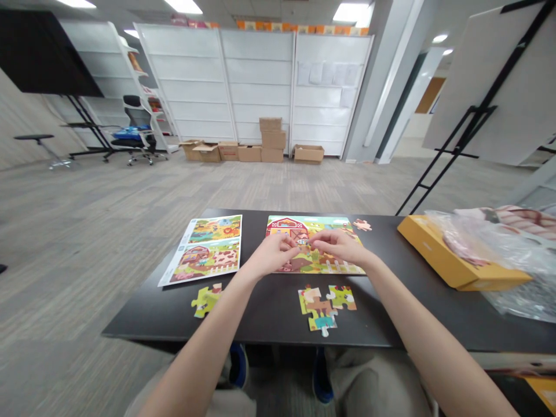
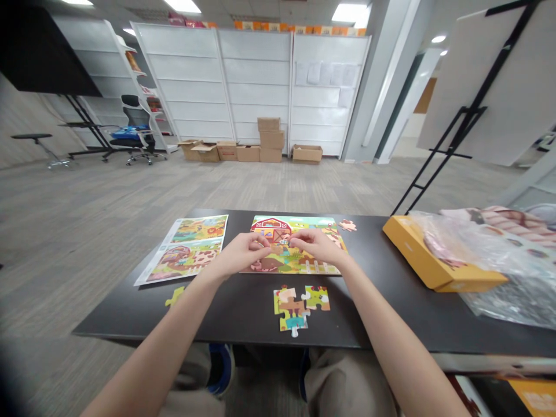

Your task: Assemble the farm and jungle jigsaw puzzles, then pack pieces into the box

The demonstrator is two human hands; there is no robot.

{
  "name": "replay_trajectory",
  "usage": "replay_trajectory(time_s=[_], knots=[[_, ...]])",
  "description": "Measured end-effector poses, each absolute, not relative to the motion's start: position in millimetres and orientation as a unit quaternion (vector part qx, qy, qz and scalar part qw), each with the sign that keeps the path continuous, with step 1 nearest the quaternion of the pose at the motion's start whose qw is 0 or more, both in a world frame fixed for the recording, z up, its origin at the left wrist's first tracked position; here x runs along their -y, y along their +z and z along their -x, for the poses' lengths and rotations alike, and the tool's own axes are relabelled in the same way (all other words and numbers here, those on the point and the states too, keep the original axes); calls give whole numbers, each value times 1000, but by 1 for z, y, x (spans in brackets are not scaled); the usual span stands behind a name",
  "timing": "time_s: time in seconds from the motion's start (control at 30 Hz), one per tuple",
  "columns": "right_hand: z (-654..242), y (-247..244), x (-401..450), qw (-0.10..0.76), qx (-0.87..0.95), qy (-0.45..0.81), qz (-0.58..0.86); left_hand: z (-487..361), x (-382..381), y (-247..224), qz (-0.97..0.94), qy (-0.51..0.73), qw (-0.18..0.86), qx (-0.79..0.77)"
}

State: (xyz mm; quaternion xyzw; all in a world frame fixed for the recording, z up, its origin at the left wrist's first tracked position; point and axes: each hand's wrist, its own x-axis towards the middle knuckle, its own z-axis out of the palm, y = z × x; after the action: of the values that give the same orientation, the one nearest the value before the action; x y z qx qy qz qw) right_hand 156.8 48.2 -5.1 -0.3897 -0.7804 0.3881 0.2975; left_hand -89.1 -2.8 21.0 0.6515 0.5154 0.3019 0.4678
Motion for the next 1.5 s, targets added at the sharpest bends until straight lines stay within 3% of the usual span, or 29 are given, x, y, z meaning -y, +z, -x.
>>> replay_trajectory(time_s=[0.13, 0.27, 0.4, 0.53, 0.9, 1.2, 1.5], knots=[[-151, 0, -41, 275, 757, 483, 344, 71, -4, 14, -642, 297, 495, -504], [-151, -3, -42, 256, 751, 493, 356, 66, -13, 4, -677, 290, 482, -475], [-158, -7, -49, 240, 751, 458, 411, 77, -18, 4, -757, 274, 333, -490], [-160, -6, -49, 205, 742, 448, 454, 91, -15, 7, -836, 179, 190, -483], [-148, -11, -43, 190, 729, 480, 450, 93, -3, -1, -884, 113, 168, -421], [-146, -9, -41, 163, 831, 289, 447, 84, -3, -6, -900, 119, 122, -401], [-162, -1, -45, 151, 838, 266, 452, 81, -2, -2, -914, 102, 95, -380]])
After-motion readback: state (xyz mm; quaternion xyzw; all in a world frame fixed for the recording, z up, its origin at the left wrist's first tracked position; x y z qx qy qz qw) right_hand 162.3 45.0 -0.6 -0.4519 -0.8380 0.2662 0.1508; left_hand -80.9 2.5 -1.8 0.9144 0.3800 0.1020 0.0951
